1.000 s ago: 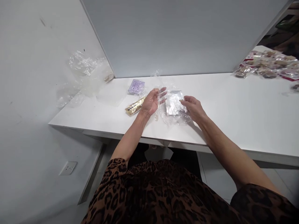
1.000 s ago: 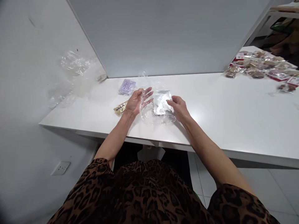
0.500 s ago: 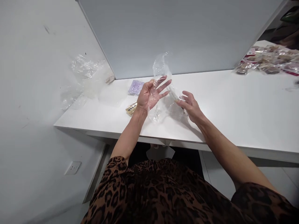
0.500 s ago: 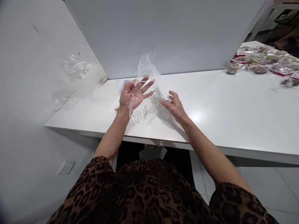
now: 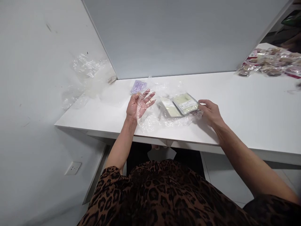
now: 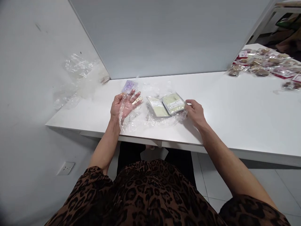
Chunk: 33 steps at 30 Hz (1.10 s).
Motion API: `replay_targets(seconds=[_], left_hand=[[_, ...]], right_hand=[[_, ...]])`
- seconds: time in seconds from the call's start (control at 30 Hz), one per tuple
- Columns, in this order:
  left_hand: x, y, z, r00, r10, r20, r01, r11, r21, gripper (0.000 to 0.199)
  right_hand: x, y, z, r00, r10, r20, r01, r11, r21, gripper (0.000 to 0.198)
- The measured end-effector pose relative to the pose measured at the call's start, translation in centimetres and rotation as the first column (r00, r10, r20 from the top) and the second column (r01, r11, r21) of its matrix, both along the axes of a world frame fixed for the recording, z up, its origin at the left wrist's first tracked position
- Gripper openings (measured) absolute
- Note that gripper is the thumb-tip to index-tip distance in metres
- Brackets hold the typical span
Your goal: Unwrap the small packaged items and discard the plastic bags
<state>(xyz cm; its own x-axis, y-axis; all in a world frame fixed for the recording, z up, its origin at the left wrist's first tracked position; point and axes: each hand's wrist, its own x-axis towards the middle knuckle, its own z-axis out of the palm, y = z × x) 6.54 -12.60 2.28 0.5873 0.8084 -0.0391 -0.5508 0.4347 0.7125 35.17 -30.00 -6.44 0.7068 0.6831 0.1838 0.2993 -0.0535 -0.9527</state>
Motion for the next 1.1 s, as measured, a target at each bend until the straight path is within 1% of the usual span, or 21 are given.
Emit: replay_targets(seconds=[0.03,0.07,0.1,0.13,0.2,0.27,0.3,0.37,0.43,0.5,0.53,0.6,0.7,0.77,0.8,0.83,0.9,0.93,0.97,1.03,1.1], left_hand=[[-0.3,0.1,-0.4,1.000,0.006,-0.022,-0.006,1.000,-0.001,0.019],[-0.6,0.1,-0.8,0.999,0.008,-0.046,-0.008,1.000,-0.001,0.020],[-0.9,0.1,-1.2,0.998,0.007,-0.066,-0.007,1.000,-0.002,0.021],[-1.2,0.1,-1.7,0.997,0.006,-0.079,-0.006,1.000,-0.004,0.021],[-1.5,-0.2,-2.6,0.997,0.007,-0.073,-0.008,1.000,-0.008,0.021],[-1.8,-0.6,-3.4,0.998,0.032,-0.048,-0.032,0.999,-0.008,0.020],[-1.9,-0.9,-3.8,0.998,0.056,-0.041,-0.056,0.998,-0.005,0.020],[-2.1,-1.4,-4.4,0.994,0.105,-0.038,-0.105,0.994,-0.001,0.023],[-2.3,-1.9,-4.9,0.989,0.143,-0.035,-0.143,0.990,-0.006,0.028],[-2.5,-2.3,-5.4,0.986,0.168,-0.013,-0.168,0.986,-0.012,0.031],[-2.6,-2.4,-5.6,0.984,0.180,0.005,-0.180,0.984,-0.014,0.030],[-2.8,-2.5,-6.0,0.980,0.195,0.041,-0.195,0.981,-0.011,0.026],[-2.8,-2.5,-6.2,0.978,0.200,0.065,-0.200,0.980,-0.009,0.023],[-2.9,-2.4,-6.3,0.977,0.201,0.066,-0.201,0.980,-0.010,0.023],[-2.9,-2.4,-6.2,0.977,0.202,0.065,-0.202,0.979,-0.007,0.024],[-2.9,-2.4,-6.2,0.977,0.203,0.063,-0.203,0.979,-0.003,0.024],[-2.9,-2.5,-6.1,0.977,0.206,0.055,-0.206,0.978,0.000,0.024],[-2.9,-2.6,-6.0,0.977,0.208,0.051,-0.208,0.978,-0.001,0.024],[-2.9,-2.6,-6.0,0.977,0.209,0.048,-0.209,0.978,-0.004,0.024],[-2.9,-2.8,-5.9,0.976,0.211,0.047,-0.211,0.978,-0.011,0.024],[-3.0,-2.9,-6.0,0.975,0.214,0.051,-0.214,0.977,-0.010,0.023]], right_hand=[[0.1,-0.3,0.3,0.994,-0.036,0.100,0.041,0.998,-0.046,0.036],[-0.1,-0.6,0.7,0.970,-0.071,0.233,0.093,0.992,-0.087,0.035],[-0.6,-0.8,1.2,0.927,-0.086,0.366,0.134,0.985,-0.109,0.036],[-1.4,-0.9,1.8,0.878,-0.071,0.473,0.140,0.984,-0.113,0.038],[-3.7,-0.6,3.0,0.807,0.033,0.589,0.054,0.990,-0.130,0.040],[-6.6,0.4,3.6,0.744,0.208,0.635,-0.075,0.970,-0.229,0.043],[-8.0,1.1,3.7,0.708,0.299,0.640,-0.124,0.945,-0.304,0.046],[-10.5,2.3,3.5,0.640,0.453,0.621,-0.173,0.872,-0.458,0.051],[-12.1,3.3,3.1,0.594,0.536,0.600,-0.166,0.811,-0.560,0.054],[-12.8,3.8,2.7,0.592,0.552,0.587,-0.157,0.793,-0.588,0.055],[-12.7,3.8,2.5,0.609,0.543,0.579,-0.163,0.799,-0.578,0.056],[-11.7,3.6,2.2,0.665,0.500,0.554,-0.190,0.831,-0.523,0.058],[-8.5,3.0,2.1,0.799,0.375,0.471,-0.176,0.894,-0.413,0.058],[-5.5,2.4,2.2,0.887,0.228,0.401,-0.079,0.931,-0.355,0.055],[-4.1,2.1,2.3,0.916,0.137,0.376,-0.004,0.943,-0.334,0.054],[-2.7,1.8,2.4,0.927,0.043,0.372,0.081,0.947,-0.312,0.053],[-0.8,1.3,2.6,0.891,-0.098,0.443,0.240,0.931,-0.276,0.054],[-0.4,1.2,2.7,0.855,-0.122,0.503,0.289,0.919,-0.268,0.054],[-0.3,1.1,2.6,0.816,-0.100,0.569,0.302,0.913,-0.273,0.055],[-1.1,1.4,2.5,0.736,0.049,0.675,0.248,0.908,-0.337,0.055],[-2.3,2.2,2.2,0.670,0.237,0.704,0.151,0.884,-0.442,0.055]])
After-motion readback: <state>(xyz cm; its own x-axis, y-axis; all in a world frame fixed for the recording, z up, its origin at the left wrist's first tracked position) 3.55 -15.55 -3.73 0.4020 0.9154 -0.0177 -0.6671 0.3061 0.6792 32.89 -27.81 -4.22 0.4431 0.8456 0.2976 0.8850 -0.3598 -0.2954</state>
